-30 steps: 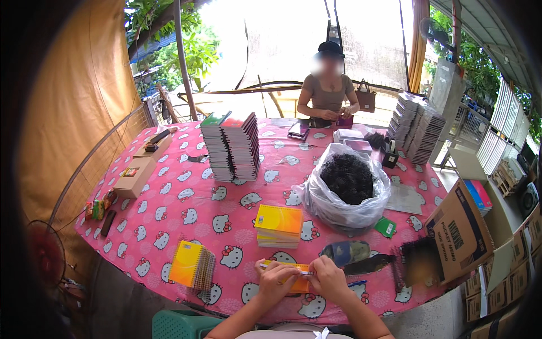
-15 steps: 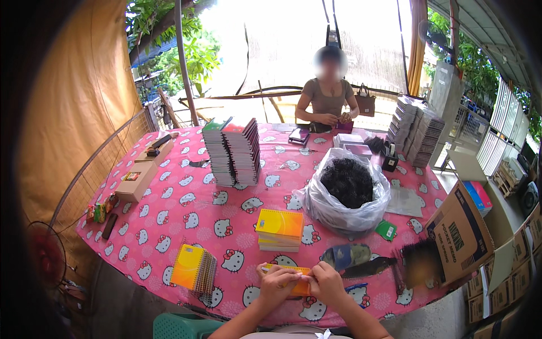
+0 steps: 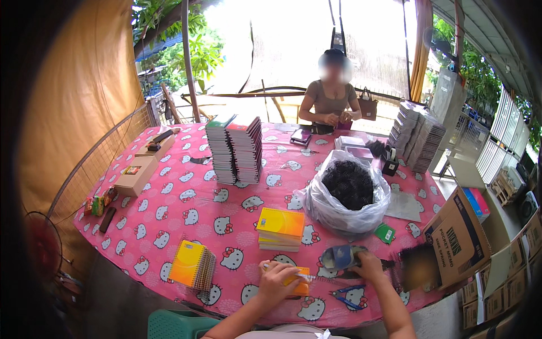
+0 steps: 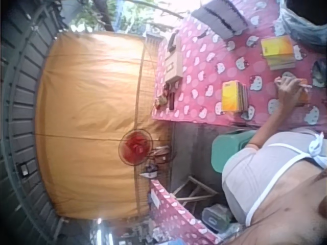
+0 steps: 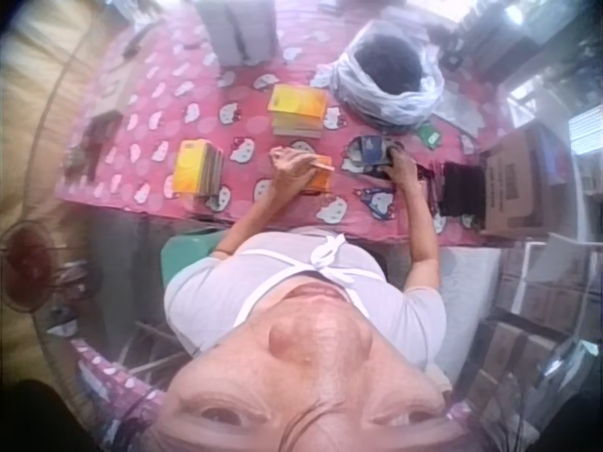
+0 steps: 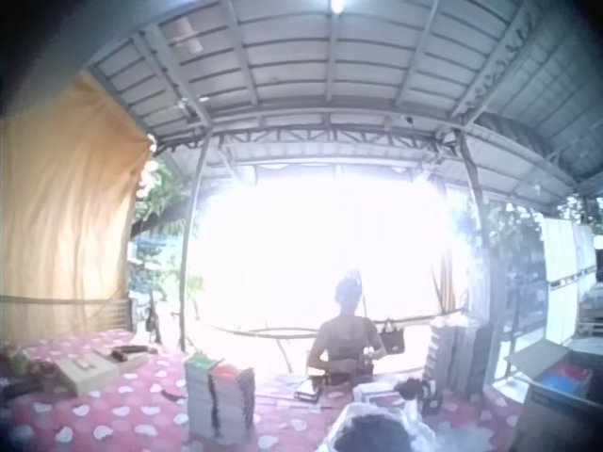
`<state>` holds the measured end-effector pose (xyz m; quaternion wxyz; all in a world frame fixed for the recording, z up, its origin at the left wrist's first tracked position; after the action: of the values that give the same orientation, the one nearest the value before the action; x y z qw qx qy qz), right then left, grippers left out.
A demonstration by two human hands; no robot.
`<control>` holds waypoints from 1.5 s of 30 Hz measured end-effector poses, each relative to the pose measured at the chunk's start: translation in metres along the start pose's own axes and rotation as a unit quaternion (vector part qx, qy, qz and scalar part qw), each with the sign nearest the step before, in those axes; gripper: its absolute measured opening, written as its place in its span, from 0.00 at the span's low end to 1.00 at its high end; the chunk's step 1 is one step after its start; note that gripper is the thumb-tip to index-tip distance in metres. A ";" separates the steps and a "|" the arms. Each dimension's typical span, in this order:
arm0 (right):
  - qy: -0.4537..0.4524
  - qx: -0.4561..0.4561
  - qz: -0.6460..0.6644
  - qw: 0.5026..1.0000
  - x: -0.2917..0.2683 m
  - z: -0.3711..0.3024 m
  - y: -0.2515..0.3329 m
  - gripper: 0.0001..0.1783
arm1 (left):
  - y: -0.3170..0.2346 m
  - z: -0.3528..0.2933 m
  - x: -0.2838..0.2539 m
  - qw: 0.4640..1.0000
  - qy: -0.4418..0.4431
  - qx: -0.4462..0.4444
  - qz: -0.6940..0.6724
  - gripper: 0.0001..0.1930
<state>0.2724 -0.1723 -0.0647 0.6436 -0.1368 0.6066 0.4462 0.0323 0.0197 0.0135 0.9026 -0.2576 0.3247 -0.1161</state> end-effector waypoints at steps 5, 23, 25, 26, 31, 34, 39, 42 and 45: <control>-0.171 -0.094 0.125 0.973 -0.038 0.008 0.040 0.21 | 0.000 0.000 0.002 1.000 0.027 0.002 0.015 0.13; -0.031 -0.072 0.149 0.986 -0.013 0.037 0.109 0.15 | 0.027 0.012 -0.016 0.989 -0.017 -0.069 -0.132 0.19; 0.085 0.052 0.453 0.886 -0.011 0.037 0.124 0.15 | 0.049 0.000 -0.016 0.962 -0.037 -0.162 -0.218 0.16; 0.085 -0.013 0.470 0.878 -0.016 0.036 0.138 0.15 | 0.061 -0.007 -0.011 0.931 -0.044 -0.226 -0.283 0.15; 0.047 -0.061 0.303 0.950 -0.007 0.051 0.140 0.15 | 0.078 -0.018 0.001 0.859 -0.038 -0.281 -0.426 0.16; 0.065 -0.104 0.338 0.933 -0.004 0.047 0.160 0.18 | 0.085 -0.022 -0.002 0.842 -0.046 -0.303 -0.444 0.15; -0.099 0.045 0.034 0.993 -0.021 0.036 0.102 0.17 | 0.086 -0.022 -0.006 0.837 -0.020 -0.305 -0.455 0.12; -0.072 0.090 -0.020 0.993 0.001 0.012 0.040 0.23 | 0.076 -0.014 -0.005 0.824 0.001 -0.325 -0.463 0.12; -0.109 -0.007 -0.019 0.994 -0.007 -0.026 0.057 0.31 | 0.048 0.005 -0.021 0.904 -0.027 -0.193 -0.381 0.09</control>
<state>0.2145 -0.1617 -0.0430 0.7129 -0.1032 0.5276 0.4503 0.0216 0.0696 0.0016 0.7306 -0.5340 0.1938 -0.3789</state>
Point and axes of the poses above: each hand's wrist, its own z-axis towards the middle knuckle, its own x-axis out of the palm, y = z × x, the point moved 8 cm from there along z, towards the middle knuckle, and after that the axes turned 7 degrees about -y, right-handed, at the moved point
